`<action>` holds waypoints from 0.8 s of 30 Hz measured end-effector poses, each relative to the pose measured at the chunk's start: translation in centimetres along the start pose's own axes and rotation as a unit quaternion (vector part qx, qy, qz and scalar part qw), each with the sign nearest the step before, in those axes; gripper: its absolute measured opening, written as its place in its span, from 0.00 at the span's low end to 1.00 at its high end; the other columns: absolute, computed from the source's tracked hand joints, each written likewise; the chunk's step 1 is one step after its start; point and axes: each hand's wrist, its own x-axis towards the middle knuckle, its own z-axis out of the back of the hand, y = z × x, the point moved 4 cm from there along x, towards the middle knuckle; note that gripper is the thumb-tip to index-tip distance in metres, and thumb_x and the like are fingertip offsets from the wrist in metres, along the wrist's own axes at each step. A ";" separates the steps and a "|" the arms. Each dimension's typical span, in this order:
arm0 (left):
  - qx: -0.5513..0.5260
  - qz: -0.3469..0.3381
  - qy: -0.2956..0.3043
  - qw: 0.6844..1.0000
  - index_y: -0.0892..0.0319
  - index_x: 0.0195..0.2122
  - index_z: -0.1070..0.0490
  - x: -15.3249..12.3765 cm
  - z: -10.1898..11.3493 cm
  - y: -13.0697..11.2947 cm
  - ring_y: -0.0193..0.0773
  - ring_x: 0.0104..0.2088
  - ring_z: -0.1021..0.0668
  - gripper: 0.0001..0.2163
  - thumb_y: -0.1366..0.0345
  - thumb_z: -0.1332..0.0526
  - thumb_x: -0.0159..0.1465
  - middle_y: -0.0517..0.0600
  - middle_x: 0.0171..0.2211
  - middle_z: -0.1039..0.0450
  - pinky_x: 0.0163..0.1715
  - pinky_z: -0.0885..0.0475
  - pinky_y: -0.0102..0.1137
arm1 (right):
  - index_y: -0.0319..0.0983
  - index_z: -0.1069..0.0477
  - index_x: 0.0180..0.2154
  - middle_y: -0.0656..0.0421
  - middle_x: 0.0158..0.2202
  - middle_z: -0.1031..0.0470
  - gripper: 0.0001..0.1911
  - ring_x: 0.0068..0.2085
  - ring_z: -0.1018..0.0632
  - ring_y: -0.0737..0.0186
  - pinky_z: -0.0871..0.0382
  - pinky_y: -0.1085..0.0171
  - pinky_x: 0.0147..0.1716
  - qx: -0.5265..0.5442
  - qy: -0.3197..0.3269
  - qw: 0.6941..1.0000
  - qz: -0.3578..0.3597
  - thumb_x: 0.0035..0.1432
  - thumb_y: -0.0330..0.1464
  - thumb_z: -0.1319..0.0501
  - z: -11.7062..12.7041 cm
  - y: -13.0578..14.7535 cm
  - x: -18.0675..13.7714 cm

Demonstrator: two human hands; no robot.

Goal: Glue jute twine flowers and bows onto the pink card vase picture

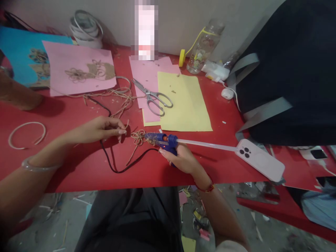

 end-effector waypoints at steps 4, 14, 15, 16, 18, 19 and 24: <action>-0.005 -0.006 -0.002 1.000 0.61 0.37 0.25 0.0 0.0 0.0 0.36 0.33 0.21 0.17 0.51 0.41 0.69 0.51 0.32 0.20 0.36 0.29 0.28 | 0.38 0.27 0.34 0.61 0.22 0.29 0.21 0.22 0.28 0.64 0.34 0.66 0.23 -0.007 -0.002 1.000 -0.004 0.60 0.51 0.36 0.0 -0.1 0.0; 0.001 -0.006 -0.008 1.000 0.60 0.36 0.24 0.0 0.0 -0.2 0.35 0.33 0.21 0.17 0.51 0.40 0.69 0.51 0.32 0.19 0.35 0.29 0.28 | 0.37 0.25 0.33 0.61 0.21 0.30 0.20 0.22 0.29 0.65 0.35 0.65 0.23 0.023 -0.016 1.000 -0.002 0.57 0.49 0.35 0.2 0.0 -0.3; 0.002 -0.005 -0.007 1.000 0.60 0.36 0.24 0.0 0.0 -0.2 0.35 0.32 0.21 0.17 0.51 0.40 0.69 0.51 0.32 0.19 0.35 0.29 0.28 | 0.36 0.24 0.34 0.61 0.20 0.30 0.21 0.22 0.29 0.65 0.35 0.66 0.23 0.030 -0.017 0.999 0.000 0.57 0.49 0.35 0.3 0.0 -0.3; 0.003 -0.005 -0.006 1.000 0.60 0.36 0.24 0.0 0.0 -0.2 0.36 0.32 0.21 0.17 0.51 0.40 0.69 0.51 0.32 0.19 0.35 0.29 0.28 | 0.36 0.24 0.35 0.61 0.20 0.30 0.21 0.22 0.29 0.65 0.34 0.66 0.23 0.035 -0.018 0.999 0.000 0.56 0.49 0.35 0.3 0.0 -0.3; 0.005 -0.006 -0.004 1.000 0.61 0.35 0.24 0.0 0.0 -0.2 0.35 0.32 0.21 0.16 0.52 0.40 0.69 0.51 0.32 0.19 0.35 0.29 0.28 | 0.35 0.23 0.37 0.61 0.21 0.30 0.21 0.22 0.29 0.66 0.34 0.66 0.23 0.037 -0.015 0.999 -0.001 0.56 0.48 0.34 0.3 -0.1 -0.3; 0.006 -0.006 -0.004 1.000 0.61 0.35 0.24 0.0 0.0 -0.2 0.35 0.32 0.22 0.16 0.52 0.40 0.69 0.51 0.32 0.20 0.35 0.30 0.28 | 0.35 0.23 0.37 0.61 0.20 0.29 0.21 0.22 0.29 0.66 0.34 0.66 0.23 0.036 -0.013 0.999 -0.004 0.56 0.48 0.34 0.3 -0.1 -0.2; 0.003 -0.003 -0.004 1.000 0.61 0.36 0.24 0.0 0.0 -0.2 0.35 0.32 0.22 0.16 0.52 0.40 0.70 0.51 0.32 0.20 0.35 0.30 0.27 | 0.35 0.23 0.36 0.61 0.20 0.30 0.20 0.21 0.29 0.66 0.34 0.66 0.23 0.052 -0.017 0.998 -0.006 0.55 0.47 0.33 0.1 0.4 -0.2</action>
